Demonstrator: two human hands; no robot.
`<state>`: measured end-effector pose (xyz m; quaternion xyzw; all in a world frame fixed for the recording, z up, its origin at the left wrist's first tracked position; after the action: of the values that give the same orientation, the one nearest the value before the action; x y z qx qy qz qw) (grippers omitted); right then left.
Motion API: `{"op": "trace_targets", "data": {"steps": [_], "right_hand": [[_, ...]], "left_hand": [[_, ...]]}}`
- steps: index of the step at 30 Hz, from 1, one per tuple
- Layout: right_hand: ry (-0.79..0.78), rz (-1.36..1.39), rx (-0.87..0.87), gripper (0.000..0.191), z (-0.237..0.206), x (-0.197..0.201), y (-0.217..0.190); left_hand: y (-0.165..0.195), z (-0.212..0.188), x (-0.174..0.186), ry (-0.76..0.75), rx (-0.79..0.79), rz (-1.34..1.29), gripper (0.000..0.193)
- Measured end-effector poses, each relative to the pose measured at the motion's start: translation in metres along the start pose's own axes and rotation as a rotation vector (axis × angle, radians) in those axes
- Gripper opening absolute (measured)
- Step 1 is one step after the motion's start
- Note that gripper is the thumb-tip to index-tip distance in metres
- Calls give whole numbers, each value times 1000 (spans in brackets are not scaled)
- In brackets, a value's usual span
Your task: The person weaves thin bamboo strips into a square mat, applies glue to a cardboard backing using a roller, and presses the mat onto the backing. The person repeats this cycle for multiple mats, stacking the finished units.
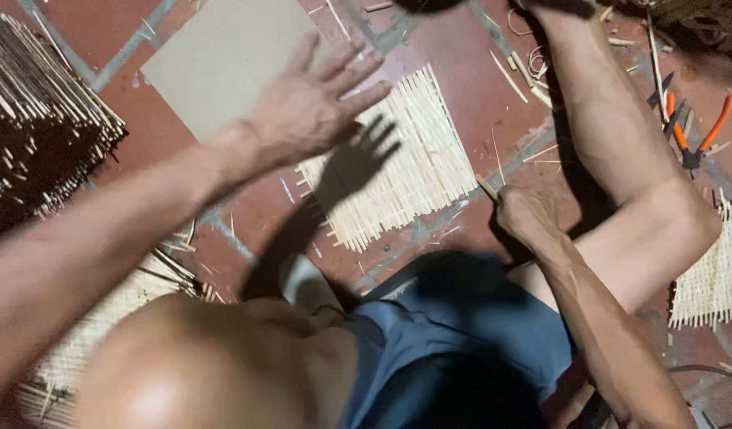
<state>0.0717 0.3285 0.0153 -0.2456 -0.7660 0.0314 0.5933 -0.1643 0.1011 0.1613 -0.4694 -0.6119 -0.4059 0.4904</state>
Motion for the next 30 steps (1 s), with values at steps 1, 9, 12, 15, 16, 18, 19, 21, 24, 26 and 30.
{"op": "trace_targets", "data": {"steps": [1,9,12,15,16,18,19,21,24,26,30], "right_hand": [[-29,-51,-2,23,1,-5,0],[-102,52,-56,26,-7,-1,1],[-296,5,-154,34,-14,-18,7],[-144,-23,-33,26,11,1,-4],[-122,-45,-35,25,17,5,-2],[-38,-93,-47,24,33,22,6],[-40,-95,-45,24,34,22,8],[-47,-102,-43,22,31,19,12],[35,-117,81,20,14,11,0],[18,-80,33,18,14,-4,5],[-47,-86,-27,16,23,-24,16]], "left_hand": [[-5,-12,6,-41,-46,49,66],[96,30,-142,-116,-80,-136,73],[106,45,-170,103,38,-289,69],[97,57,-184,140,264,-314,70],[100,58,-185,143,299,-308,70],[97,70,-180,178,347,-273,70],[101,76,-178,187,323,-269,69],[110,86,-174,205,273,-267,66],[111,90,-171,229,270,-291,67],[111,90,-172,204,265,-285,64],[111,88,-175,123,279,-317,59]]}}
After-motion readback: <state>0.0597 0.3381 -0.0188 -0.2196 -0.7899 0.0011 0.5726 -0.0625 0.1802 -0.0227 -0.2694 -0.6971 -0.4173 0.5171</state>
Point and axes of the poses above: each hand's wrist, its own z-axis towards the middle knuckle, its own x-axis out of the back of the hand, y = z × x, the point moved 10 cm from there along z, towards the middle knuckle, and after that the axes turned 1 degree about x, right-handed, at the moved point
